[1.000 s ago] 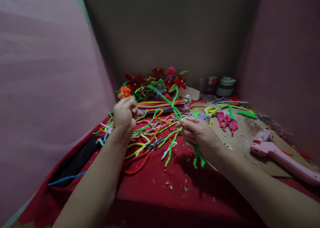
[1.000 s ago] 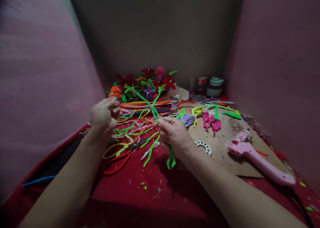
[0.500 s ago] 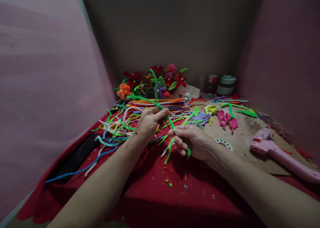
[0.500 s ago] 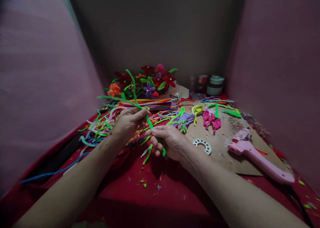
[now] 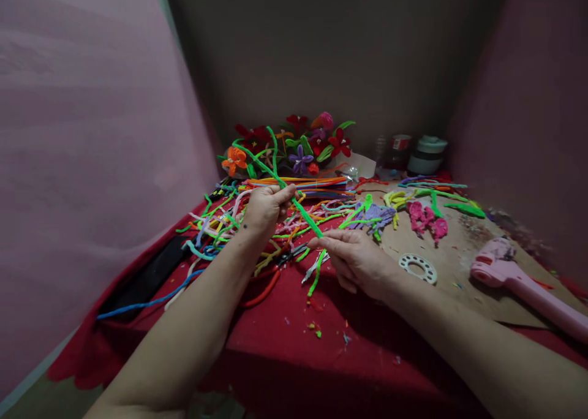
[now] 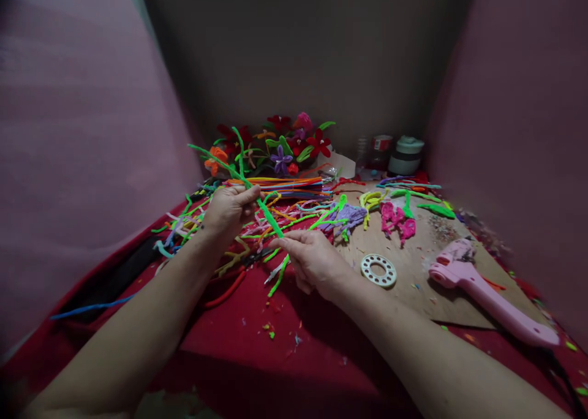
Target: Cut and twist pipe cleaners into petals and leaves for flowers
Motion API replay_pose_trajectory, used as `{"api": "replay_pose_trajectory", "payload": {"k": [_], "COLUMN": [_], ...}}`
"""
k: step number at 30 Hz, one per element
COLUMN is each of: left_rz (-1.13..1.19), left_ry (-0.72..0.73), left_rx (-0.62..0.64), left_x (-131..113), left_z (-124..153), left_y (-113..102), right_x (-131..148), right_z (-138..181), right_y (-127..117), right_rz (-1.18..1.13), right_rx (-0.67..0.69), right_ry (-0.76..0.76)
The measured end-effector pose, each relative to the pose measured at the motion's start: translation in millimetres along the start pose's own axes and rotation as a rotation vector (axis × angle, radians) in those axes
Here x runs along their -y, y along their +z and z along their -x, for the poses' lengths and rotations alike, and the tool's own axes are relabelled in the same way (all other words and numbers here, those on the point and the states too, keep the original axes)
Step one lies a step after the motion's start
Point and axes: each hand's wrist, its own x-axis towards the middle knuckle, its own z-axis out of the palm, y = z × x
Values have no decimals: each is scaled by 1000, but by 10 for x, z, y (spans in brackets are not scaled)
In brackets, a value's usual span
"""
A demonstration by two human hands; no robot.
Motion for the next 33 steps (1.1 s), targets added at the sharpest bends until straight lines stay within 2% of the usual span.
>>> {"api": "replay_pose_trajectory", "payload": {"k": [4, 9, 11, 15, 17, 22, 26, 33], "left_rz": [13, 47, 89, 172, 179, 142, 120, 179], "left_ry": [-29, -66, -87, -145, -186, -260, -278, -258], "left_rx": [16, 65, 109, 224, 286, 414, 486, 368], "left_x": [-9, -20, -29, -42, -37, 8, 48, 43], "left_z": [-27, -38, -32, 15, 63, 221, 294, 278], "left_y": [-30, -58, -68, -45, 4, 185, 268, 259], "right_x": [-38, -34, 10, 108, 130, 107, 83, 80], "right_z": [-13, -1, 26, 65, 59, 0, -27, -31], "right_y": [-23, -22, -24, -45, -52, -54, -57, -64], "right_rz": [-39, 194, 209, -49, -193, -314, -325, -296], "right_rx": [84, -25, 26, 272, 314, 177, 76, -26], "right_ry": [5, -1, 14, 15, 10, -54, -6, 20]}}
